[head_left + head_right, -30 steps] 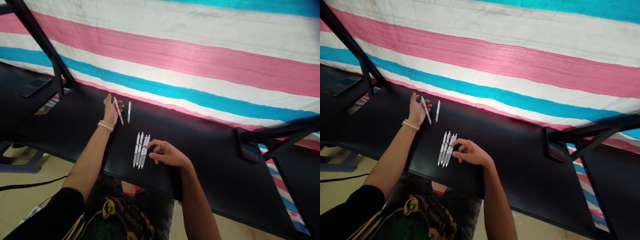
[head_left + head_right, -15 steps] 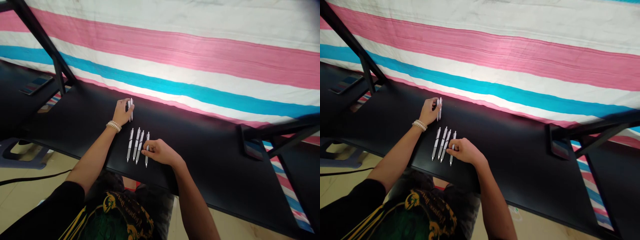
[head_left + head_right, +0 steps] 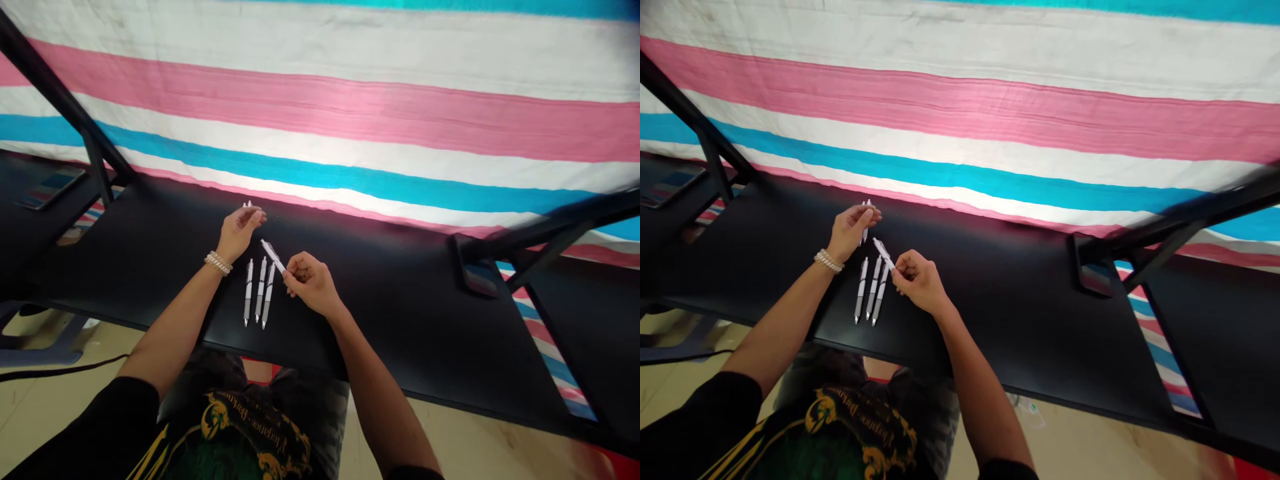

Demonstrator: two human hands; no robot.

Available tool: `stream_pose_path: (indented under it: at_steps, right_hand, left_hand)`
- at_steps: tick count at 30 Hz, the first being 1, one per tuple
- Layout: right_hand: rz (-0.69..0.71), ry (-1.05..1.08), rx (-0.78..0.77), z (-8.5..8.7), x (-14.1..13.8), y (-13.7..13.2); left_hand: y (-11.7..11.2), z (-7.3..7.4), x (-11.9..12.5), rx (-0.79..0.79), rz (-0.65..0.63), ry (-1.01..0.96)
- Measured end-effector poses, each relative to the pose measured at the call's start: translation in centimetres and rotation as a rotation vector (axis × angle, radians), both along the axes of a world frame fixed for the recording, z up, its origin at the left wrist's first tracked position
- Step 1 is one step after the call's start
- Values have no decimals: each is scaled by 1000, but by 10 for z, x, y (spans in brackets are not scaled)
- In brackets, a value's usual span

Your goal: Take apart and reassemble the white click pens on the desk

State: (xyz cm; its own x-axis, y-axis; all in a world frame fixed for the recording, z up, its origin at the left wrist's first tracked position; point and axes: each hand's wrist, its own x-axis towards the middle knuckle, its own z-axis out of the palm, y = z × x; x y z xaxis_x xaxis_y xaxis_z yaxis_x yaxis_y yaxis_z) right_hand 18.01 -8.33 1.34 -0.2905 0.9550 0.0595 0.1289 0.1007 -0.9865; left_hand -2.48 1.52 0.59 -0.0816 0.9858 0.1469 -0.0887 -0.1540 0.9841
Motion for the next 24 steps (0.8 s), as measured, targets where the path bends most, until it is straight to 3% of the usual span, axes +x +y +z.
stream_pose_path:
  at_steps: [3,6,12,16,21,24]
  right_hand:
    - [-87,98,8,-2,-4,2]
    - [-230,106,43,-5,-5,6]
    - [-334,86,23,-14,-5,13]
    - [-277,57,-18,-18,-4,14]
    - [-401,6,216,-17,-4,15]
    - [-399,61,180,-18,-4,17]
  left_hand:
    - [-18,9,20,-198,-332,-246]
    - [-28,10,32,-233,-458,-323]
    - [-25,5,36,-244,-353,-433]
    - [-20,0,32,-237,-193,-506]
    - [-20,-4,36,-244,-102,-529]
    - [-22,-6,39,-247,-75,-554]
